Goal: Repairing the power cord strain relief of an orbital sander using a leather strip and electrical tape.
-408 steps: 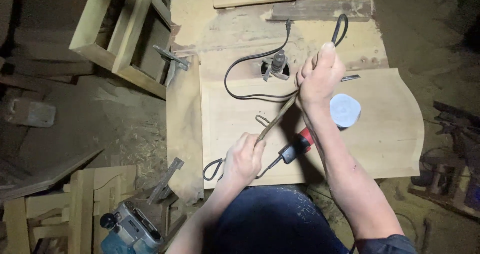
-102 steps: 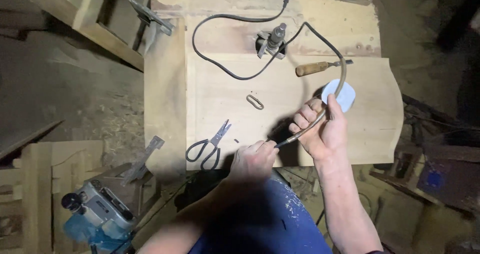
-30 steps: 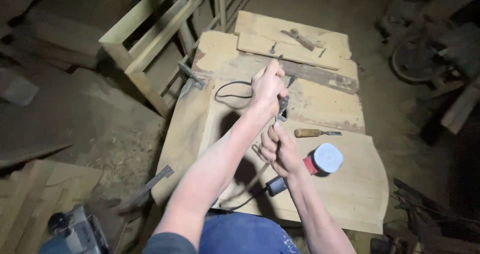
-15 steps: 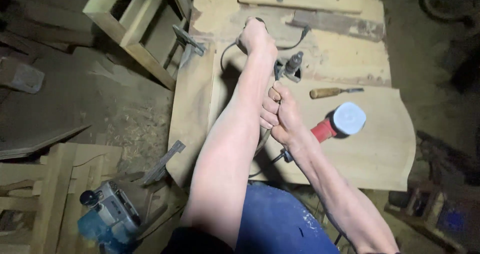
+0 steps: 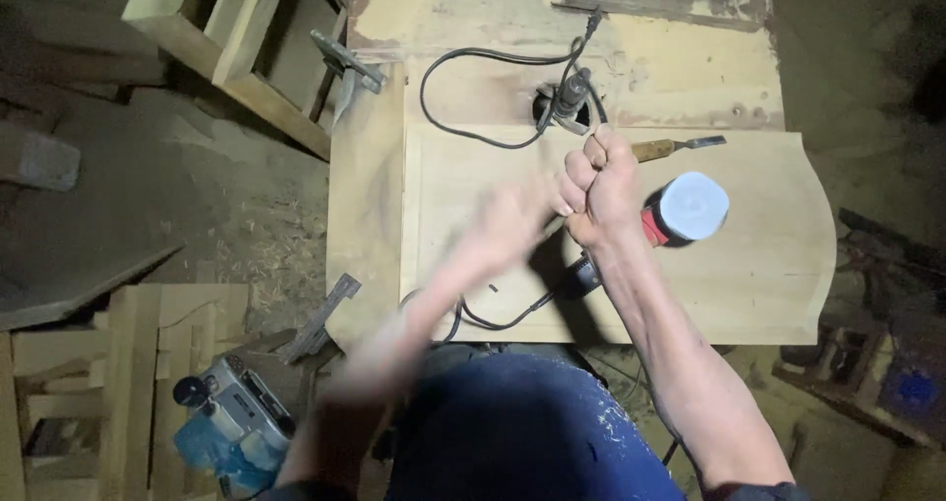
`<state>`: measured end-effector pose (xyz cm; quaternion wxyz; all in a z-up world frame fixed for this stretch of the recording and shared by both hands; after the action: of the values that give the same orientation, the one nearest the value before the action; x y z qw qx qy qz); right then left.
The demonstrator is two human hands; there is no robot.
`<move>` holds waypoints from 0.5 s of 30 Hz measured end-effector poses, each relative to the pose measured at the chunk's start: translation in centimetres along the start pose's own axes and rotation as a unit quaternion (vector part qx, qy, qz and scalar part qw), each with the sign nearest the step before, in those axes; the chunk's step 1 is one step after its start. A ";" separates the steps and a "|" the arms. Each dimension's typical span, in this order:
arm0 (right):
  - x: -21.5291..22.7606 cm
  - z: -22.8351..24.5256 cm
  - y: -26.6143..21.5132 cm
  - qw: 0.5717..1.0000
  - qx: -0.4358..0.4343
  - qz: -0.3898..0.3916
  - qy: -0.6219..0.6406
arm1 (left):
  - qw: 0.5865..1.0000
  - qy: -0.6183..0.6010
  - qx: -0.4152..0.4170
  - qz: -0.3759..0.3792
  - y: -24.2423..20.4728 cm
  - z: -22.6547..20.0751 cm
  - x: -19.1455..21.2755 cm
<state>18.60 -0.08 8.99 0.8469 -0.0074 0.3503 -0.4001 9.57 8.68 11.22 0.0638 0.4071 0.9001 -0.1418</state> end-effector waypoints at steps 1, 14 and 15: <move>0.2 -0.1 0.2 1.000 0.019 -0.016 -0.005 | 0.981 0.179 -0.066 0.034 -2.9 0.4 -0.3; 1.4 -3.9 3.5 0.989 -0.065 -0.133 0.015 | 0.989 0.068 0.073 0.113 -8.0 8.7 3.0; 1.6 -4.0 3.7 0.988 -0.062 -0.138 0.019 | 0.988 0.070 0.076 0.119 -8.3 10.7 3.3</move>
<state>19.38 2.45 3.97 0.7745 -0.1011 0.3860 -0.4909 1.18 2.51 1.97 -0.0145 0.5237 0.8342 -0.1722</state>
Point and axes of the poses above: each hand's wrist, its own y-axis towards the middle knuckle, its own x-axis out of the back of the hand, z = x × y, the point moved 4 cm from there along y, towards the middle knuckle, and after that the axes turned 6 degrees about -y, right-handed, at the moved point
